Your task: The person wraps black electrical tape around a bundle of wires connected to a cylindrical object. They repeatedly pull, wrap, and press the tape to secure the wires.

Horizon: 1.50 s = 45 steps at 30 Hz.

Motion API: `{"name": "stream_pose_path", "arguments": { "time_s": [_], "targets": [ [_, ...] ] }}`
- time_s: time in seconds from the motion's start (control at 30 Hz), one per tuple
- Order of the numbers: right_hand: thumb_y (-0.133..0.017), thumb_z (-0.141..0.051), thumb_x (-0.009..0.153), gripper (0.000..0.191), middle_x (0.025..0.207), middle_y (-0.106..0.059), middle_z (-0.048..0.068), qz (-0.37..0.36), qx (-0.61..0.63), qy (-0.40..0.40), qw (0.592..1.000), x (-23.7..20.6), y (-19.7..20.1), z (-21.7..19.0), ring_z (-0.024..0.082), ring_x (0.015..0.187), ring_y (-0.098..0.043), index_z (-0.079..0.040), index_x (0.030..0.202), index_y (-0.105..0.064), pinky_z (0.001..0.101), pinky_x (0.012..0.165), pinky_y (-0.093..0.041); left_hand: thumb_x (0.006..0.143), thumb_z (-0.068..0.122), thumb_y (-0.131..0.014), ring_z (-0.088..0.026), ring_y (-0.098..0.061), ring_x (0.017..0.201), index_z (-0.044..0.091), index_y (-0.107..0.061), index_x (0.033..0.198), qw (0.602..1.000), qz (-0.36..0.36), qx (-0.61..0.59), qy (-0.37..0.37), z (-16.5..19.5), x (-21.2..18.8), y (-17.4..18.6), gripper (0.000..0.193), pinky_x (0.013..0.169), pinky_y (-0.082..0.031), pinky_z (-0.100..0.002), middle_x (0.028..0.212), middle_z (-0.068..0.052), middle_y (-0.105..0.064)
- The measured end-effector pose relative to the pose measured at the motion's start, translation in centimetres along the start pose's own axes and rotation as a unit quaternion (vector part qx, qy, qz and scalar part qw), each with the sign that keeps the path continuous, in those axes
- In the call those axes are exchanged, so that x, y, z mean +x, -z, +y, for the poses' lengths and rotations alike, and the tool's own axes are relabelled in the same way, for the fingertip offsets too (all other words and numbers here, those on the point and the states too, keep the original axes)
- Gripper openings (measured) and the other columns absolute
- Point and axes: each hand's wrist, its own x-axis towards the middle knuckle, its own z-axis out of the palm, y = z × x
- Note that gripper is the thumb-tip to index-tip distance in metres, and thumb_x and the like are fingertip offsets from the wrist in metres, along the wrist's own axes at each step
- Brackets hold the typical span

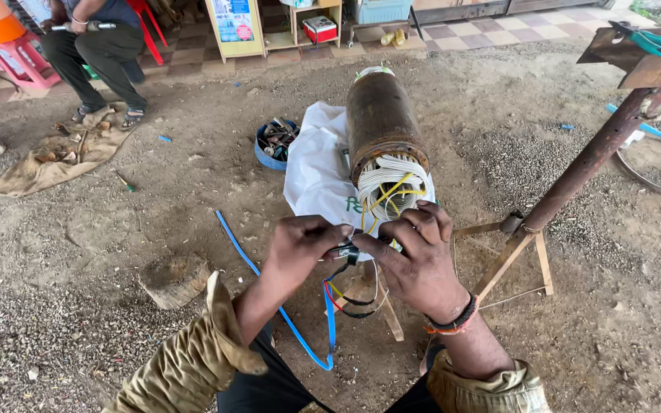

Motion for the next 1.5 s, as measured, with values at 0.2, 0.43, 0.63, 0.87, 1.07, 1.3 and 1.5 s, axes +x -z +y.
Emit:
{"name": "stream_pose_path", "arguments": {
  "time_s": [0.2, 0.43, 0.63, 0.87, 1.07, 1.3, 1.5],
  "targets": [
    [-0.078, -0.02, 0.079, 0.036, 0.101, -0.061, -0.001, -0.012, -0.009, -0.028, 0.999, 0.1, 0.4, -0.3, 0.025, 0.11, -0.052, -0.025, 0.115, -0.078, 0.0508, 0.109, -0.036, 0.06, 0.038, -0.094, -0.031, -0.059, 0.117, -0.001, -0.058, 0.127, 0.881, -0.013, 0.311, -0.356, 3.7, -2.5, 0.7, 0.085, 0.102, -0.043, -0.047, 0.12, -0.012, -0.072],
    [-0.077, -0.018, 0.077, 0.035, 0.102, -0.065, 0.0, -0.004, 0.023, -0.037, 0.999, 0.5, 0.7, -0.5, 0.026, 0.109, -0.055, -0.016, 0.112, -0.077, 0.052, 0.111, -0.036, 0.079, 0.023, -0.09, -0.026, -0.062, 0.112, 0.01, -0.053, 0.118, 0.912, -0.065, 0.25, -0.319, 2.8, -2.9, -0.1, 0.056, 0.102, -0.047, -0.043, 0.115, -0.007, -0.067],
    [-0.074, -0.009, 0.071, 0.033, 0.105, -0.067, 0.004, -0.021, 0.001, -0.033, 0.999, 0.4, 0.9, 0.0, 0.027, 0.111, -0.057, -0.009, 0.104, -0.074, 0.0551, 0.113, -0.038, 0.085, 0.025, -0.087, -0.02, -0.066, 0.093, 0.013, -0.057, 0.12, 0.778, 0.032, 0.379, -0.501, 1.9, -1.7, -0.3, 0.048, 0.097, -0.045, -0.044, 0.109, -0.002, -0.068],
    [-0.079, -0.014, 0.077, 0.026, 0.107, -0.067, 0.006, 0.009, 0.022, -0.014, 1.0, 0.1, 0.3, 0.0, 0.029, 0.112, -0.056, -0.008, 0.102, -0.074, 0.0545, 0.109, -0.039, 0.086, 0.028, -0.089, -0.013, -0.063, 0.075, 0.011, -0.076, 0.102, 0.782, 0.087, 0.398, -0.473, 2.0, -1.1, -1.4, 0.027, 0.082, -0.046, -0.036, 0.089, 0.0, -0.071],
    [-0.08, -0.013, 0.078, 0.03, 0.106, -0.065, 0.002, 0.033, -0.002, -0.005, 0.999, -0.3, -0.5, -0.2, 0.026, 0.11, -0.055, -0.012, 0.108, -0.077, 0.0501, 0.108, -0.038, 0.08, 0.018, -0.086, -0.015, -0.063, 0.066, 0.008, -0.076, 0.084, 0.904, 0.147, 0.28, -0.289, 1.8, -1.8, -2.0, 0.014, 0.071, -0.045, -0.034, 0.074, -0.002, -0.072],
    [-0.08, -0.02, 0.076, 0.032, 0.107, -0.063, 0.0, 0.055, -0.009, 0.008, 0.998, -0.9, -1.0, 0.1, 0.027, 0.111, -0.054, -0.019, 0.108, -0.076, 0.0512, 0.104, -0.039, 0.087, 0.013, -0.076, -0.01, -0.061, 0.058, -0.001, -0.078, 0.089, 0.992, 0.03, -0.108, 0.064, -1.2, -0.3, -1.2, 0.014, 0.053, -0.047, -0.027, 0.07, -0.004, -0.072],
    [-0.076, -0.02, 0.085, 0.04, 0.103, -0.054, -0.002, 0.041, -0.024, 0.019, 0.999, -1.1, -1.1, -0.4, 0.026, 0.116, -0.051, -0.031, 0.124, -0.076, 0.0456, 0.112, -0.041, 0.093, 0.025, -0.077, -0.012, -0.064, 0.087, 0.005, -0.073, 0.109, 0.946, 0.098, 0.248, -0.184, 1.0, -2.9, 0.9, 0.026, 0.084, -0.049, -0.026, 0.096, -0.001, -0.072]
  ]
}}
